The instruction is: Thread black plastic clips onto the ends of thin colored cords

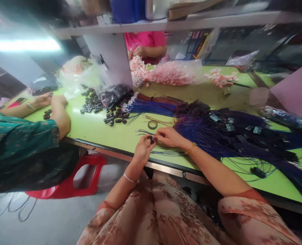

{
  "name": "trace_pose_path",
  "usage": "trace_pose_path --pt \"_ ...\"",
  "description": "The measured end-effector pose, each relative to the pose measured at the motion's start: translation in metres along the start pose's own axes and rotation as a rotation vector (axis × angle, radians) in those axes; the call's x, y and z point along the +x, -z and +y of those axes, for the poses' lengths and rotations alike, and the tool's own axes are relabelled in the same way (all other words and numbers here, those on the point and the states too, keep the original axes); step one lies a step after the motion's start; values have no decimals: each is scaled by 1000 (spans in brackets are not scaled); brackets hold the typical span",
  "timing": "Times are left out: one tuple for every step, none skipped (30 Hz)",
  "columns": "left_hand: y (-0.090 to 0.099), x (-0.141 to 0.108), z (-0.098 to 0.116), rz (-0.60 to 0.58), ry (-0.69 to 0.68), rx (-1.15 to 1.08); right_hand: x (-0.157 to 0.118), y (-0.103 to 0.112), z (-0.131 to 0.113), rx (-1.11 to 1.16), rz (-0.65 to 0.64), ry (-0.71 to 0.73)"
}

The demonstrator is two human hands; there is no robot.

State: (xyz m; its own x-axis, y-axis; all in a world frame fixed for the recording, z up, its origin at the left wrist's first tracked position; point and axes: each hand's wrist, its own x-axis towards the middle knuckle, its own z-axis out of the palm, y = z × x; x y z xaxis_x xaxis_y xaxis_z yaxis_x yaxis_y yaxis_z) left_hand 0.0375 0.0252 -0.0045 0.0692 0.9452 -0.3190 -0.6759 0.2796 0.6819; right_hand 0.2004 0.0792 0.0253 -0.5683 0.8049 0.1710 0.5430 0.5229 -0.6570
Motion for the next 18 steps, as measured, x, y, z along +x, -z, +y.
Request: trace_pose_path --pt "-1 1 -1 5 0 -12 0 -1 2 -11 -9 6" --pt "-1 2 -1 7 4 -21 0 -2 3 -22 -14 10" --pt "-1 2 -1 8 11 -27 0 -3 4 -32 -16 11" --pt "-1 3 -1 7 19 -29 0 -4 5 -41 -16 9" --pt "-1 3 -1 2 23 -28 1 -4 5 -52 -14 8" --pt "0 3 -1 -4 25 -26 1 -5 5 -66 -11 7" --pt "0 4 0 -11 23 -25 1 -5 5 -80 -6 5" --pt "1 4 0 -17 18 -26 1 -5 4 -93 -4 1" --pt "2 4 0 -21 14 -26 1 -6 4 -103 -2 -3" --pt "2 5 -1 -23 10 -25 1 -6 3 -110 0 -7" --pt "3 5 -1 -21 6 -22 1 -6 2 -115 2 -11" --pt "3 5 -2 -17 4 -16 0 -6 2 -118 4 -13" --pt "3 5 -3 -11 3 -5 0 -6 1 -122 8 -13" --pt "3 5 -5 -5 -1 9 0 -6 1 -128 13 -8" --pt "3 5 -6 1 -9 26 -1 -6 1 -136 19 1" --pt "2 5 -8 7 -18 44 -1 -6 0 -144 24 16" --pt "1 5 -9 13 -26 65 -2 -6 0 -153 29 36" --pt "0 5 -10 19 -34 87 -2 -7 0 -163 34 58"
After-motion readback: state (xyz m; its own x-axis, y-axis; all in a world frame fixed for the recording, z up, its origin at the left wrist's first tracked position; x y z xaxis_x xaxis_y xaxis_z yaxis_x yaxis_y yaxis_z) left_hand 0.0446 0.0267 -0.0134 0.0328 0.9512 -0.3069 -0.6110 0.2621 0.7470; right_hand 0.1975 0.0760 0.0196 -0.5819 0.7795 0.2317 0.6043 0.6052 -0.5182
